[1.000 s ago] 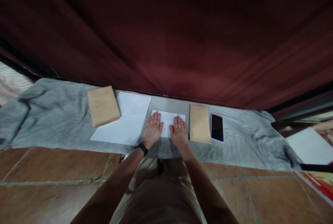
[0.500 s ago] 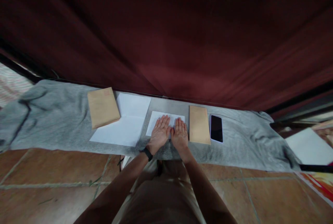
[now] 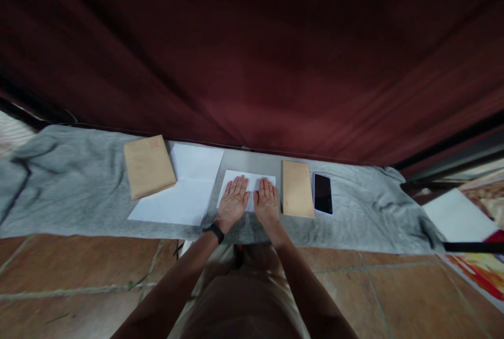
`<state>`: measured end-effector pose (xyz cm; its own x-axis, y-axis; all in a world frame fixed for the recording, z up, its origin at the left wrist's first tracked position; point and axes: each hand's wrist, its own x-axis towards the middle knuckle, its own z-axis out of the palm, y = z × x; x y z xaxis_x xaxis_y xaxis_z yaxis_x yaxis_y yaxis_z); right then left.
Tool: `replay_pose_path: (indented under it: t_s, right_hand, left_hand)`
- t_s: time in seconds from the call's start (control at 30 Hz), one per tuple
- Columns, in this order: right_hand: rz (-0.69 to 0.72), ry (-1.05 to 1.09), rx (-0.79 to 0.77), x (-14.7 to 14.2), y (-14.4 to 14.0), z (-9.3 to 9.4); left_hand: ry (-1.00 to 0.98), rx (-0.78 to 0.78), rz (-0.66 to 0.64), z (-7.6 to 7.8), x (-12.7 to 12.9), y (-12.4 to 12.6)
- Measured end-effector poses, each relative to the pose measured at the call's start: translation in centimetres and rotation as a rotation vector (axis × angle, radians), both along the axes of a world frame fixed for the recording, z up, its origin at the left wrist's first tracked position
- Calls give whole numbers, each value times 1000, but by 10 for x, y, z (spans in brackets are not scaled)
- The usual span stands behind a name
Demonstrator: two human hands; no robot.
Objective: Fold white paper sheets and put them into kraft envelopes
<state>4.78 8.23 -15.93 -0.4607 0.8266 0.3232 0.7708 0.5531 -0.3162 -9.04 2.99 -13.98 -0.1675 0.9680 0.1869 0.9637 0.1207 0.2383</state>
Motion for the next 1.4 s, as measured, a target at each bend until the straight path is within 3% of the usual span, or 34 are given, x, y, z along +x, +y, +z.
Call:
replay_pose_path:
  t_s: [0.23,0.53,0.83,0.97,1.17,1.27,1.4]
  right_hand:
    - [124,-33,-61,-14,3,4]
    - [-6,-8,22,6,-5,-4]
    - [-25,-14,45,17,-19,0]
    - [-22,-4,14,16,-20,3]
    - [-6,49,-23,18,-18,8]
    - [43,68,-28,21,-22,16]
    - [236,92,-52,19,-34,34]
  left_hand:
    - [-17,-31,-25,2,-1,0]
    - [-53,27,183,-4,-7,-8]
    - [-284,150,365,-6,-5,-44]
    - [-525,164,434,9,-12,-46]
    - [-1295,181,687,39,-24,-38]
    - [-1377,201,685,50,-22,-36]
    - [-1431,275,616,74,-13,-33]
